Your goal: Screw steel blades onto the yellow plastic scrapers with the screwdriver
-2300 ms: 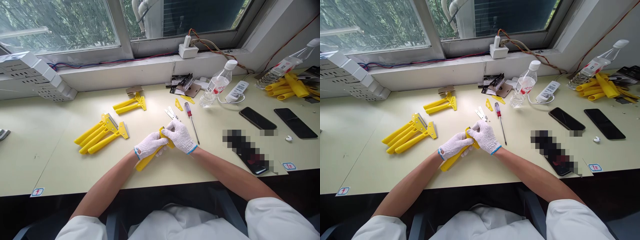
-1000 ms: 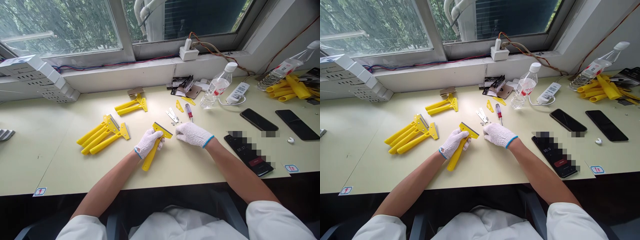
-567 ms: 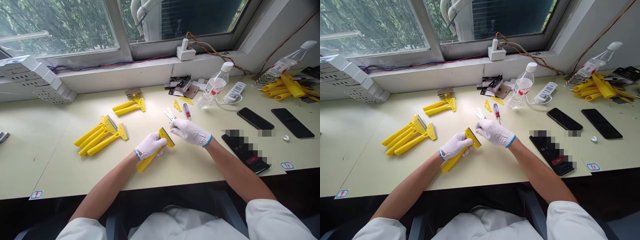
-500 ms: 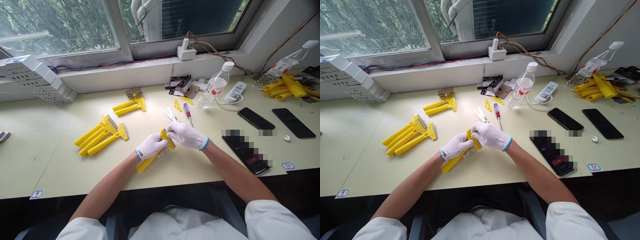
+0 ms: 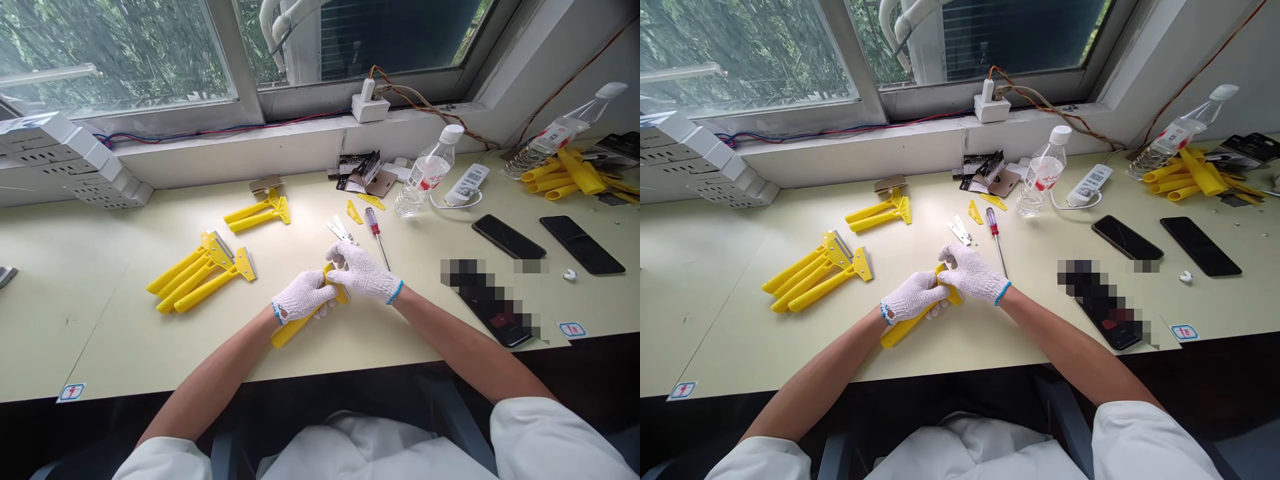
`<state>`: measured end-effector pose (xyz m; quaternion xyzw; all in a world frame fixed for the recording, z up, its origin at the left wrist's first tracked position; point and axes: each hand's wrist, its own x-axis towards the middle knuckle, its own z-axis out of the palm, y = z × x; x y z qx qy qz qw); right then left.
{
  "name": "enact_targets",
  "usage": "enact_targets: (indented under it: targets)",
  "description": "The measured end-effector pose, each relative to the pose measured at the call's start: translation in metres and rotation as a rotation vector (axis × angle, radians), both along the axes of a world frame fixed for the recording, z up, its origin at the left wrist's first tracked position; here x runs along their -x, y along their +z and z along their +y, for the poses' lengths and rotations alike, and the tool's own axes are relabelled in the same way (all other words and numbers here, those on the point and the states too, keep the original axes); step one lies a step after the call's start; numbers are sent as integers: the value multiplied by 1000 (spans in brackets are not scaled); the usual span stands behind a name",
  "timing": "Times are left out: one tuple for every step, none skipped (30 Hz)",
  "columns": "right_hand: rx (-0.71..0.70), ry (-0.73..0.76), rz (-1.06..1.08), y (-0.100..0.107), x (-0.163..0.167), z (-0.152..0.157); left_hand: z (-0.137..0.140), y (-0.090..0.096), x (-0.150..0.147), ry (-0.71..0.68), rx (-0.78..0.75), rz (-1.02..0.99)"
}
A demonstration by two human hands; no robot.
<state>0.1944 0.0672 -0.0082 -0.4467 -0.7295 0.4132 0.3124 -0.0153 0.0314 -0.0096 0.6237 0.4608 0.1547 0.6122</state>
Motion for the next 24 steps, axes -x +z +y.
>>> enact_targets:
  targets:
    - [52, 25, 25, 0, 0, 0, 0, 1, 0, -2, 4, 4]
    - [93, 50, 47, 0, 0, 0, 0, 2, 0, -2, 8, 5]
    - [122, 76, 63, 1, 0, -1, 0, 2, 0, -4, 11, 5]
    - [139, 101, 69, 1, -1, -1, 0, 3, -1, -6, 14, 4]
    - [147, 123, 64, 2, -1, -1, 0, 4, -1, -9, 17, 5]
    - [145, 141, 50, 2, -2, -1, 0, 5, -1, -14, 19, 9]
    - [140, 157, 33, 3, -3, -1, 0, 6, -1, -22, 21, 16]
    - [139, 174, 16, 3, -4, -1, 0, 7, -1, -35, 23, 23]
    - [143, 190, 0, 4, -4, -1, 0, 8, 0, -55, 26, 27]
    - [149, 197, -14, 4, -5, 0, 0, 10, 2, -78, 31, 29]
    - [149, 192, -26, 3, -5, 0, 1, 12, 4, -104, 32, 33]
    - [139, 176, -38, 3, -6, 1, 1, 14, 7, -129, 18, 45]
    - [124, 149, -52, 2, -6, 2, 1, 16, 10, -149, -25, 73]
    - [111, 114, -63, 1, -7, 4, 2, 18, 13, -156, -100, 120]
    - [108, 75, -68, 0, -7, 6, 2, 19, 16, -147, -211, 186]
    - [119, 37, -65, 0, -8, 8, 2, 19, 18, -123, -339, 261]
    - [145, 3, -59, 0, -9, 10, 2, 18, 20, -83, -454, 329]
    - [178, -26, -54, 0, -10, 12, 1, 17, 20, -49, -538, 383]
    - [211, -47, -50, 0, -11, 13, 0, 16, 19, -25, -592, 425]
    - [239, -59, -47, 1, -12, 15, -1, 15, 17, -14, -621, 455]
    - [262, -63, -46, 1, -13, 16, -3, 14, 14, -16, -636, 480]
    - [280, -62, -42, 1, -14, 16, -4, 14, 11, -22, -646, 505]
    - [294, -59, -37, 1, -15, 16, -6, 14, 8, -30, -655, 529]
    - [305, -54, -31, 1, -15, 17, -7, 14, 5, -38, -665, 555]
